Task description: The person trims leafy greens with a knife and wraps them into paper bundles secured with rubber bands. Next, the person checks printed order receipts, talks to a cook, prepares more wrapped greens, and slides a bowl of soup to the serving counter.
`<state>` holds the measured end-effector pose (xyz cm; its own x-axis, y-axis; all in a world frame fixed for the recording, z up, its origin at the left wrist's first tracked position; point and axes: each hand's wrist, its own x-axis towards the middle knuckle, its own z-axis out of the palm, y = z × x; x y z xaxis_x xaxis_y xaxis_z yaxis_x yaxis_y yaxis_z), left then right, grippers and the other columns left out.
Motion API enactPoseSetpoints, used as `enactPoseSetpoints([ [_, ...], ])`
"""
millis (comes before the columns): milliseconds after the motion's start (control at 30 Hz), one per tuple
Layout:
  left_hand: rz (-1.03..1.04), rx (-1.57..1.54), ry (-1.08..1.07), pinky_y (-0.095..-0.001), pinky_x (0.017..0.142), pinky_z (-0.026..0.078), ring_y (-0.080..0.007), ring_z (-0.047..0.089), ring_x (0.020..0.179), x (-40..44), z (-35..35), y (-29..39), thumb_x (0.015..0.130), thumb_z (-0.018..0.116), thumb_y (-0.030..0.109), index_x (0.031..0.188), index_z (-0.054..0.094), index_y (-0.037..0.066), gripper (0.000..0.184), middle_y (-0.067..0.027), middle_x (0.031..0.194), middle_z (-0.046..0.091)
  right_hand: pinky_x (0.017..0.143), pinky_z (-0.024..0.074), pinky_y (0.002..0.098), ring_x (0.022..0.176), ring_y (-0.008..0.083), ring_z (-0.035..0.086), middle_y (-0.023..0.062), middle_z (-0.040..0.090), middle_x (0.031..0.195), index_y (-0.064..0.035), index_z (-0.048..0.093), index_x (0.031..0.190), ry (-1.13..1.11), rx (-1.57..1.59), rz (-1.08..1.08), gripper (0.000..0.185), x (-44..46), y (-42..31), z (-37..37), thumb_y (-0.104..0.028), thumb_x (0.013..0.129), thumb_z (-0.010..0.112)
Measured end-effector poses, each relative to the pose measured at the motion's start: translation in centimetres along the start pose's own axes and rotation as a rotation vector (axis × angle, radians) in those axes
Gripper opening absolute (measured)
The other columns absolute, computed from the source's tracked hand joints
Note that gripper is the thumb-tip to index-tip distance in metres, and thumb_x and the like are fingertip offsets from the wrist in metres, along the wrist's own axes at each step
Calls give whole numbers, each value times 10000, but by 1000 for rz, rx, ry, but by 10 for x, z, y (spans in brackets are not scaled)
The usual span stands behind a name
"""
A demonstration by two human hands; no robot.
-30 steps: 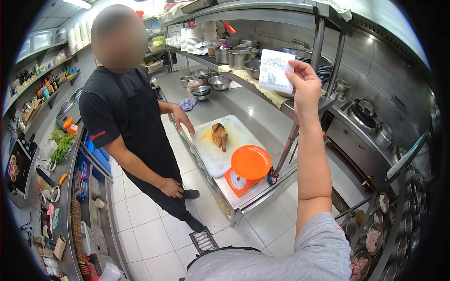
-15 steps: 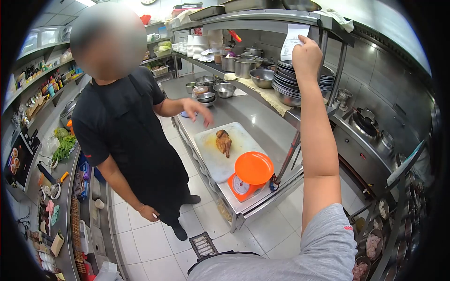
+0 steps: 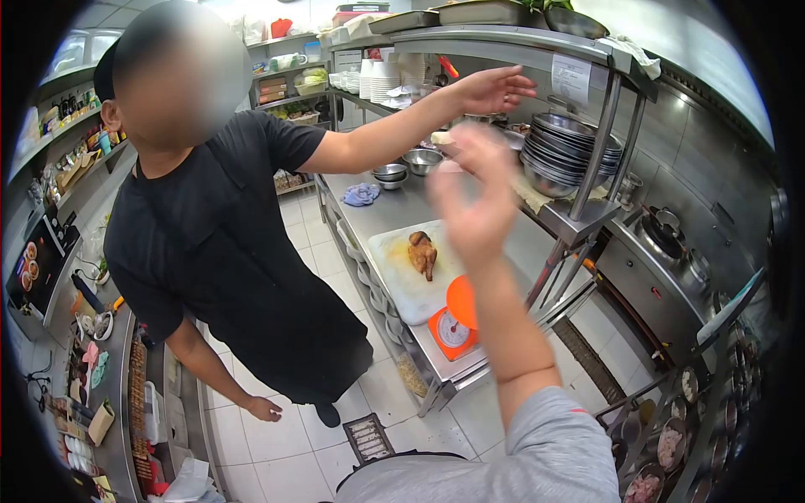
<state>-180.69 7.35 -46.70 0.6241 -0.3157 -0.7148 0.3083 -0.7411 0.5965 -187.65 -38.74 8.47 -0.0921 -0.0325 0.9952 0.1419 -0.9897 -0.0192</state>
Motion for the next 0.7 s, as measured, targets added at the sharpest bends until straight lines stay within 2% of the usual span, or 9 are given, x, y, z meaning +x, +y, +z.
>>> enactPoseSetpoints([
  [100, -15, -3, 3, -368, 521, 493, -228, 667, 691, 4, -17, -12, 856, 582, 147, 1069, 630, 37, 244, -99, 828, 664, 829, 504, 350, 955, 284, 623, 131, 651, 1000, -26, 634, 1005, -351, 516, 194, 266, -81, -95, 59, 74, 758, 639],
  [233, -50, 5, 5, -372, 519, 493, -230, 667, 692, 8, -55, -60, 856, 582, 150, 1060, 634, 38, 239, -98, 827, 663, 711, 524, 357, 848, 305, 624, 112, 604, 937, -39, 624, 962, -833, 913, 427, 166, -175, -200, 130, 17, 805, 621],
  [333, -66, 57, -1, -375, 518, 493, -232, 668, 694, 11, -92, -140, 855, 583, 153, 1054, 638, 39, 235, -98, 826, 663, 698, 518, 377, 819, 310, 620, 103, 598, 926, -50, 620, 958, -980, 1034, 310, 131, -223, -258, 164, -18, 833, 595],
  [433, 245, 382, -18, -377, 517, 494, -233, 668, 695, -15, -126, -252, 855, 583, 155, 1048, 641, 41, 232, -98, 825, 663, 778, 507, 410, 912, 325, 621, 122, 622, 999, -61, 635, 1019, -1393, 1008, 334, 188, -279, -302, 199, -62, 851, 551],
  [467, 625, 746, 52, -378, 517, 494, -233, 668, 695, -35, -138, -283, 855, 583, 156, 1046, 642, 41, 231, -97, 825, 663, 816, 504, 419, 953, 328, 616, 134, 630, 1030, -62, 642, 1054, -1494, 977, 339, 244, -307, -312, 210, -57, 825, 558],
  [567, -170, -153, 130, -396, 583, 497, -232, 664, 742, -80, -165, -323, 879, 552, 221, 1073, 645, 79, 258, -99, 910, 676, 818, 512, 442, 929, 355, 627, 182, 652, 1011, -38, 667, 1037, -1790, 765, 235, 277, -419, -332, 224, -63, 790, 546],
  [600, -232, -230, 127, -377, 570, 492, -223, 662, 744, -95, -184, -328, 870, 569, 222, 1109, 627, 73, 287, -95, 930, 674, 818, 509, 448, 920, 354, 630, 187, 660, 968, -41, 676, 1023, -1858, 728, 144, 284, -461, -333, 223, -89, 778, 542],
  [633, -484, -539, 248, -368, 567, 491, -223, 670, 764, -101, -191, -335, 872, 561, 230, 1128, 620, 70, 307, -98, 945, 675, 811, 508, 458, 907, 361, 634, 192, 665, 952, -45, 676, 1031, -1980, 650, 125, 304, -495, -335, 218, -111, 760, 555],
  [700, -596, -612, 331, -384, 578, 503, -230, 682, 808, -124, -209, -362, 895, 546, 227, 1135, 619, 68, 297, -87, 965, 682, 792, 510, 461, 897, 369, 645, 197, 674, 936, -77, 696, 1012, -2261, 538, 43, 301, -551, -323, 208, -144, 742, 581],
])
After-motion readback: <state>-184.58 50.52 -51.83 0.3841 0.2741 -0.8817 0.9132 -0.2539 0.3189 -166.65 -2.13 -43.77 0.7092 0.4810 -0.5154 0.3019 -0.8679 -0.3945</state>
